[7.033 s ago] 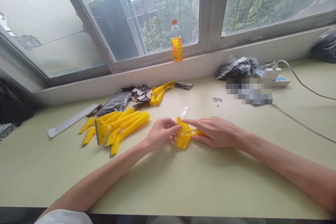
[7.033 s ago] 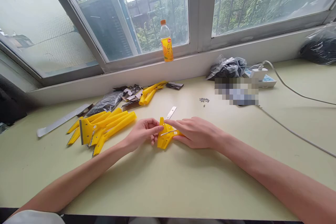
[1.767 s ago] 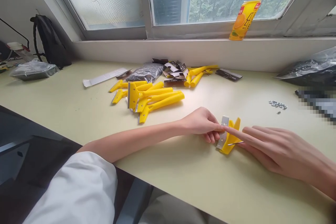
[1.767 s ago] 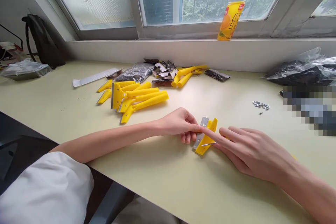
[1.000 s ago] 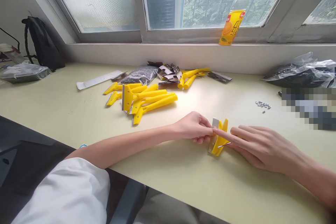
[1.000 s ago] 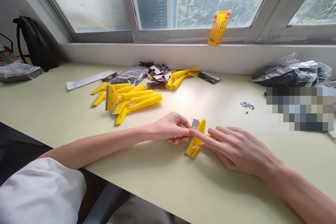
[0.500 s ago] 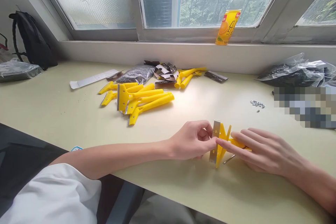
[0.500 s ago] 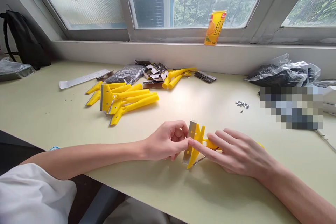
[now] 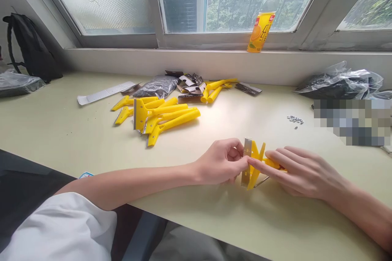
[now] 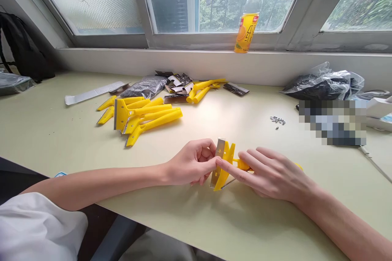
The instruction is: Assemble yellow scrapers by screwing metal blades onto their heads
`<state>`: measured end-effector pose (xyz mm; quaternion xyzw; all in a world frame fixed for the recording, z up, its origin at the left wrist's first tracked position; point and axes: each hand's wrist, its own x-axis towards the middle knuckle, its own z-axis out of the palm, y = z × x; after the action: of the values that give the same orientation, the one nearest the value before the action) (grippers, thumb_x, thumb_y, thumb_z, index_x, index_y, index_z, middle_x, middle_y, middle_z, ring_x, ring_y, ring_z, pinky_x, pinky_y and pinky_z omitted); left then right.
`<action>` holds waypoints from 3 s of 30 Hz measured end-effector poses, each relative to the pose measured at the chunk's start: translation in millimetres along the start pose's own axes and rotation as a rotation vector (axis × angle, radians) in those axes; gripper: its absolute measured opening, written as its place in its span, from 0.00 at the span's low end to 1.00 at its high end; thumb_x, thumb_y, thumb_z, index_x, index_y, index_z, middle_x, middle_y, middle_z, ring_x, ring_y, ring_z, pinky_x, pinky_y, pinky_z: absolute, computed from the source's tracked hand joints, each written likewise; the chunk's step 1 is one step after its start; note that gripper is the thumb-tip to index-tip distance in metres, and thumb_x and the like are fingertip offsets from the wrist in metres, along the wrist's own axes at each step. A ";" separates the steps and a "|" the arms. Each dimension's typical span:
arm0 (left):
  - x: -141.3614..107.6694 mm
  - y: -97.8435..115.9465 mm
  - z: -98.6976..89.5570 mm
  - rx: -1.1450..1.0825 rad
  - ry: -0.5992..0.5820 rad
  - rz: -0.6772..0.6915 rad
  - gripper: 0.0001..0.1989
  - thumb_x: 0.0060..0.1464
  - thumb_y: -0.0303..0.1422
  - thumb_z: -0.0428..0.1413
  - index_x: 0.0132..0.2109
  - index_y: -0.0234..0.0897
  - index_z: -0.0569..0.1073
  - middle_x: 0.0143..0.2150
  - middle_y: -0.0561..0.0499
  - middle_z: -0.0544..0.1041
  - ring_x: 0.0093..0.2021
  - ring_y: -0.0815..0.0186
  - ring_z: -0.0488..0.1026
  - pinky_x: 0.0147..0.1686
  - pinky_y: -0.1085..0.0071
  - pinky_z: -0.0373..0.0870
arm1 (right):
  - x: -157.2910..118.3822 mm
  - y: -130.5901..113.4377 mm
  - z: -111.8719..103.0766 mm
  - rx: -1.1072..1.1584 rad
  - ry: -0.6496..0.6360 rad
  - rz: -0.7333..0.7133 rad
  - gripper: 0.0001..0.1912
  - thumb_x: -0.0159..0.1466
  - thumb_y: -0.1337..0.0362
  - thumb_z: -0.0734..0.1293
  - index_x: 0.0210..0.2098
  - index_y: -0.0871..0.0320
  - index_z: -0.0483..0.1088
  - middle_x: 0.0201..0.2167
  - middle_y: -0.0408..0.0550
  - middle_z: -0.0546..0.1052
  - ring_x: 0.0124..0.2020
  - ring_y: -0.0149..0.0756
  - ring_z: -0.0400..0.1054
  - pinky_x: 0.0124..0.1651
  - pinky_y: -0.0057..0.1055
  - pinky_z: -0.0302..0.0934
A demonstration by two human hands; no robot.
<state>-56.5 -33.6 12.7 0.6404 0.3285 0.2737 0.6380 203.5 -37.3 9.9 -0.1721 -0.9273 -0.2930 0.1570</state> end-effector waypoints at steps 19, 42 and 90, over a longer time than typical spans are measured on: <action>4.8 0.4 -5.1 -0.227 -0.202 -0.073 0.21 0.58 0.49 0.59 0.42 0.33 0.70 0.31 0.45 0.78 0.23 0.67 0.76 0.20 0.75 0.71 | -3.4 0.1 1.5 0.027 0.035 0.000 0.29 0.67 0.74 0.63 0.67 0.54 0.63 0.32 0.44 0.73 0.28 0.32 0.58 0.37 0.31 0.53; 4.5 5.1 -9.4 -0.300 -0.277 -0.095 0.18 0.61 0.43 0.57 0.45 0.31 0.72 0.37 0.40 0.80 0.27 0.63 0.79 0.20 0.75 0.74 | -2.3 1.1 4.9 0.093 0.098 0.033 0.29 0.66 0.75 0.63 0.65 0.56 0.65 0.32 0.43 0.72 0.27 0.31 0.56 0.34 0.30 0.53; -12.3 -3.8 -3.5 1.080 -0.067 0.785 0.11 0.65 0.31 0.50 0.35 0.38 0.75 0.52 0.45 0.82 0.46 0.60 0.81 0.38 0.69 0.72 | 5.7 -16.0 -8.5 0.275 0.225 0.109 0.11 0.73 0.66 0.55 0.45 0.60 0.68 0.31 0.50 0.76 0.29 0.34 0.67 0.33 0.32 0.57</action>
<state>-67.3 -41.0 9.9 0.9502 0.1418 0.2625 0.0906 193.4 -53.4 11.0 -0.1650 -0.9246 -0.1719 0.2972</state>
